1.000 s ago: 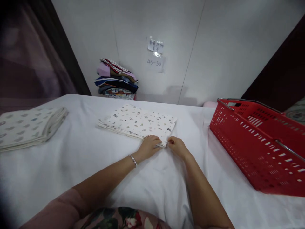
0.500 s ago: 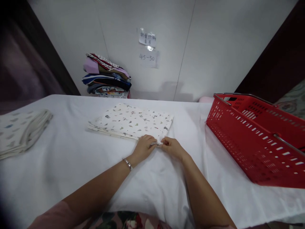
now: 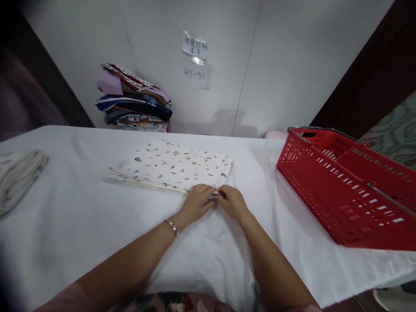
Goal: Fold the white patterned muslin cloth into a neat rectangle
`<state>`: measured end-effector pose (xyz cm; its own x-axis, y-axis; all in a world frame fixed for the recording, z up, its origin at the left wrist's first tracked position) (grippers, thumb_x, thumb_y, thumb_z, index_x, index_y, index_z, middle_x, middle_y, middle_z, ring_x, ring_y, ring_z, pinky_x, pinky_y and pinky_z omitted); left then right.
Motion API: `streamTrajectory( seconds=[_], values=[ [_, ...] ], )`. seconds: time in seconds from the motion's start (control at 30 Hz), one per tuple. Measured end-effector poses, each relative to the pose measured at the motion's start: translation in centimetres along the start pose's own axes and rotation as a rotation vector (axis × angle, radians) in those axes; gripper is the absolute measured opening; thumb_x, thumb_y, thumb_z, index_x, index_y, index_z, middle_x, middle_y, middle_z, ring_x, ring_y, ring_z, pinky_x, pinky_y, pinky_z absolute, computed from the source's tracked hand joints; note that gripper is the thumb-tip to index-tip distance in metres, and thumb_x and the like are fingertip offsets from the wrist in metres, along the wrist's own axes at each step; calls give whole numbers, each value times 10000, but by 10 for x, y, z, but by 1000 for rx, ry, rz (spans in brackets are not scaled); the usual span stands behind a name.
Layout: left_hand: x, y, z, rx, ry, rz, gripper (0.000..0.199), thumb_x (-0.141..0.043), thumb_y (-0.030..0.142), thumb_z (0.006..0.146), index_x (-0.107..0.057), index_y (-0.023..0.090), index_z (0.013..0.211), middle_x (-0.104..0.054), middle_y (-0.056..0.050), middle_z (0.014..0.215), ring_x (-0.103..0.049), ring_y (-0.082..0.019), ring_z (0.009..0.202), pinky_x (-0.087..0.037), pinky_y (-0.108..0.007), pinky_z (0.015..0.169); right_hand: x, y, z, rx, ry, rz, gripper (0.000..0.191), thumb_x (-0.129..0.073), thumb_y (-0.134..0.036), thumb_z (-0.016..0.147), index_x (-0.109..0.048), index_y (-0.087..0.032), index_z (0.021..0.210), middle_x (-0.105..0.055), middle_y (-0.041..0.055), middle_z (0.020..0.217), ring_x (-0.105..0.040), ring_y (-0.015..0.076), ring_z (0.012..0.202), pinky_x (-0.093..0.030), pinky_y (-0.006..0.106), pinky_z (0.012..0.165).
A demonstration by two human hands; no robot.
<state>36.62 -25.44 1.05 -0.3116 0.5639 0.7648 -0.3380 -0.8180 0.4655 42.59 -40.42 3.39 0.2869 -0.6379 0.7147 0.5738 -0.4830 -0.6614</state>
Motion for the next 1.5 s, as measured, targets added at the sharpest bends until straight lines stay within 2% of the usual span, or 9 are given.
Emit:
streamTrajectory(
  seconds=[0.13,0.27,0.37,0.53,0.73,0.9,1.17,1.37,1.5],
  values=[
    [0,-6,3,74,27,-2,127,-490,221,869,-613,236,899,-622,-1,895,-513,-168,903,-348,-332,808,4,10,2,-51,28,229,126,-536,-312,781,-603,-204,779,-599,-6,682,-536,129,619,-406,233,570],
    [2,-10,4,143,89,-48,123,-508,234,858,-623,226,900,-623,-6,896,-519,-163,884,-363,-319,789,10,27,2,-393,-83,313,153,-571,-330,751,-584,-186,697,-616,-11,613,-516,93,452,-379,205,440],
    [2,-9,4,134,90,-65,136,-500,235,860,-627,225,907,-625,-9,897,-524,-164,889,-366,-318,796,6,31,0,-510,-182,299,252,-582,-364,750,-560,-177,582,-613,11,537,-486,91,352,-314,202,340],
    [1,-7,3,119,96,-66,152,-491,229,862,-631,229,922,-627,-12,907,-525,-165,907,-369,-325,815,-7,28,0,-550,-183,316,341,-613,-462,735,-538,-183,555,-591,10,465,-455,89,296,-281,203,296],
    [2,-7,4,96,89,-77,156,-492,236,863,-630,229,935,-631,-18,905,-527,-172,907,-373,-331,826,-16,25,2,-550,-178,411,259,-656,-331,692,-486,-193,555,-533,-31,408,-439,83,304,-294,195,307],
    [3,-7,3,50,115,-63,154,-489,227,867,-621,221,946,-627,-18,906,-527,-163,898,-379,-319,816,-14,20,0,-545,-187,537,208,-610,-303,694,-441,-205,621,-574,-22,469,-496,96,381,-252,173,308],
    [7,-2,1,-3,153,-38,177,-468,239,882,-615,224,979,-623,-40,935,-523,-174,919,-376,-346,835,-14,5,0,-525,-134,871,315,-728,-273,568,-434,-202,657,-574,-49,502,-540,106,444,-358,180,373],
    [4,3,0,-41,31,89,162,-469,218,882,-627,231,918,-624,-21,873,-512,-178,881,-362,-345,799,-15,3,-10,-580,-83,968,366,-737,-258,559,-422,-213,740,-593,-52,521,-542,104,423,-367,174,380],
    [1,1,0,-46,8,104,189,-434,215,900,-622,220,912,-617,-23,874,-501,-173,872,-361,-336,795,-14,6,-14,-558,-91,1022,329,-676,-293,651,-434,-224,864,-634,-20,597,-592,131,487,-395,181,400]
  ],
)
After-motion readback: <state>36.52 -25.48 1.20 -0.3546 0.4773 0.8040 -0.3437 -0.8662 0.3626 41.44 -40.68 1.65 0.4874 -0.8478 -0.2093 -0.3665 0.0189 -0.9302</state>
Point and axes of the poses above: each hand's wrist, its own z-axis towards the middle knuckle, its own x-axis out of the back of the hand, y = z × x, the point moved 1 cm from there along z, towards the middle knuckle
